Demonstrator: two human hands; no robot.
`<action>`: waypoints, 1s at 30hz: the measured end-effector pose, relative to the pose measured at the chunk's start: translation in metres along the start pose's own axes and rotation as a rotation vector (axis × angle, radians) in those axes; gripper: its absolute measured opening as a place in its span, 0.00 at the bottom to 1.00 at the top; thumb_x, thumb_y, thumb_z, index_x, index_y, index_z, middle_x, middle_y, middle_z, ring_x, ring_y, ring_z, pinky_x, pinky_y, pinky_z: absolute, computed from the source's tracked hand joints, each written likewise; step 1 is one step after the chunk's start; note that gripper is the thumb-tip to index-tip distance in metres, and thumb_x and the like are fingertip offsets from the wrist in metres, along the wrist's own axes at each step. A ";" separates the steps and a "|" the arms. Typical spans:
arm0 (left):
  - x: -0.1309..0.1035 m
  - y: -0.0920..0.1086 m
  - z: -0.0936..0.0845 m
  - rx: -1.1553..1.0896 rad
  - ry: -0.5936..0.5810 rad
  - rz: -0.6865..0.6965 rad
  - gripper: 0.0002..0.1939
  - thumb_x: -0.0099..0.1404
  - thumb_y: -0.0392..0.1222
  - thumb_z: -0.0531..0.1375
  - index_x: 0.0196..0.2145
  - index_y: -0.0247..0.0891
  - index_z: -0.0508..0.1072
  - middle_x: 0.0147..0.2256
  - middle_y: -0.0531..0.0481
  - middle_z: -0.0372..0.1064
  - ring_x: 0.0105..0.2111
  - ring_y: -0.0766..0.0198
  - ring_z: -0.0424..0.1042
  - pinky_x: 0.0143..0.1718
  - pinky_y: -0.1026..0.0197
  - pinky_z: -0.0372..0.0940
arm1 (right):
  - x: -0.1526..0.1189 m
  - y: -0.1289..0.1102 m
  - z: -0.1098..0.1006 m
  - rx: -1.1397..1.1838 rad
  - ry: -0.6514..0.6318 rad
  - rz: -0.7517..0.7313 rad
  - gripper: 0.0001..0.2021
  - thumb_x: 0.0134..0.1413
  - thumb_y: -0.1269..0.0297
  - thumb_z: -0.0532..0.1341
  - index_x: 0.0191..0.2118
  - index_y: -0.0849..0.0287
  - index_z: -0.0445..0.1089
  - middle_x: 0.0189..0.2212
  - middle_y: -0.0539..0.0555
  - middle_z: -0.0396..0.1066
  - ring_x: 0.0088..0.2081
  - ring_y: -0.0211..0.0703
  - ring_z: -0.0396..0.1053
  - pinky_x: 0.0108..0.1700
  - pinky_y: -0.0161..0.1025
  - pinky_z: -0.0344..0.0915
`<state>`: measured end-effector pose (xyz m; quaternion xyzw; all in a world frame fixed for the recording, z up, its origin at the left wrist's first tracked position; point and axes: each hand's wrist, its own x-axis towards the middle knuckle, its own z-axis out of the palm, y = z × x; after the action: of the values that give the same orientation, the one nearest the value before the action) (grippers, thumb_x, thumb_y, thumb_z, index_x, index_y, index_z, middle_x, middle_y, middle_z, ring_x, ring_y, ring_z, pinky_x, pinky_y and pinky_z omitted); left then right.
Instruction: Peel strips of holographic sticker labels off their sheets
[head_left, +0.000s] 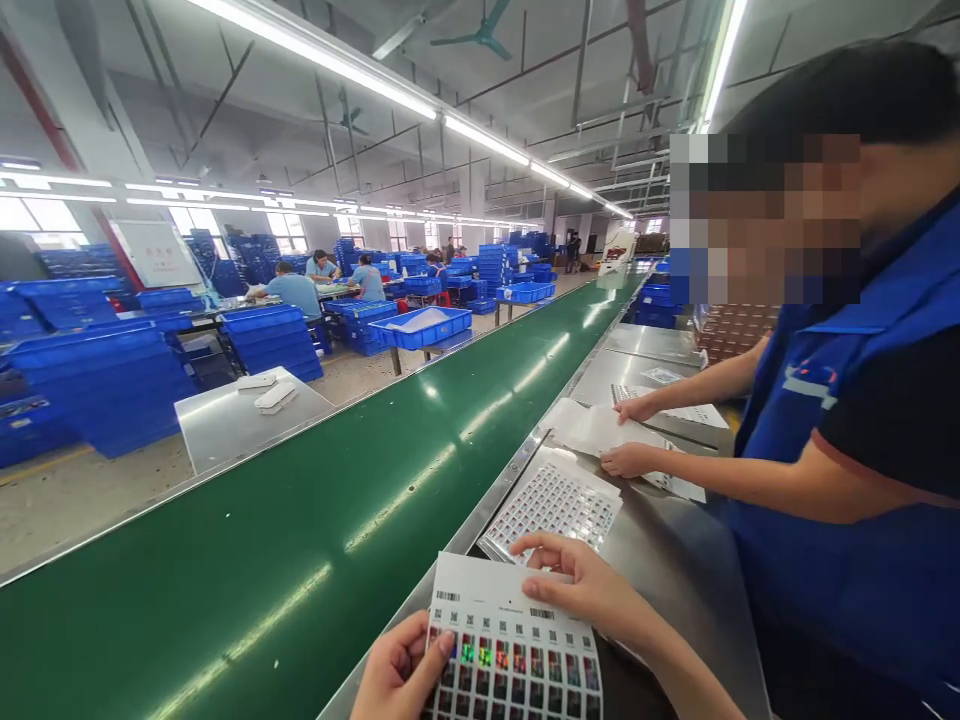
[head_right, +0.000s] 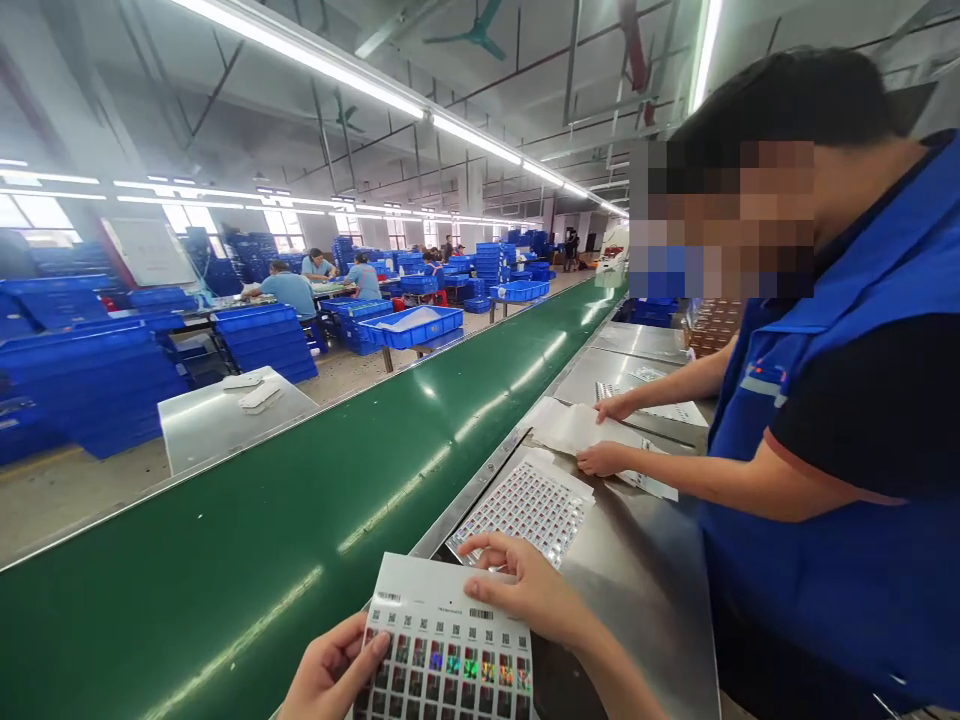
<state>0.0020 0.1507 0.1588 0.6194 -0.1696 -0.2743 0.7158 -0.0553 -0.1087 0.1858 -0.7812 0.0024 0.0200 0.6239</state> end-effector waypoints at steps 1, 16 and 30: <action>0.004 0.002 0.002 0.019 0.023 0.009 0.22 0.61 0.59 0.67 0.40 0.36 0.81 0.35 0.45 0.81 0.34 0.58 0.77 0.37 0.63 0.69 | 0.005 0.003 -0.004 0.009 0.045 -0.025 0.23 0.56 0.50 0.64 0.53 0.57 0.69 0.38 0.53 0.73 0.37 0.46 0.73 0.37 0.38 0.68; 0.015 0.027 0.018 0.057 0.313 0.076 0.23 0.62 0.59 0.65 0.35 0.32 0.80 0.30 0.47 0.78 0.27 0.66 0.69 0.30 0.66 0.60 | 0.042 0.008 0.032 -0.741 0.159 -0.957 0.20 0.71 0.60 0.56 0.64 0.57 0.60 0.60 0.61 0.66 0.59 0.58 0.66 0.59 0.55 0.66; -0.009 0.034 -0.022 0.383 0.481 0.282 0.17 0.60 0.43 0.70 0.46 0.43 0.73 0.53 0.46 0.69 0.54 0.55 0.68 0.56 0.56 0.64 | 0.059 0.004 0.054 -0.540 -0.033 -0.669 0.10 0.71 0.58 0.58 0.54 0.50 0.67 0.45 0.52 0.75 0.44 0.47 0.75 0.44 0.39 0.72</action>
<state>0.0138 0.1767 0.1894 0.7602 -0.1282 0.0184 0.6367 0.0022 -0.0557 0.1676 -0.8738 -0.2663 -0.1711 0.3691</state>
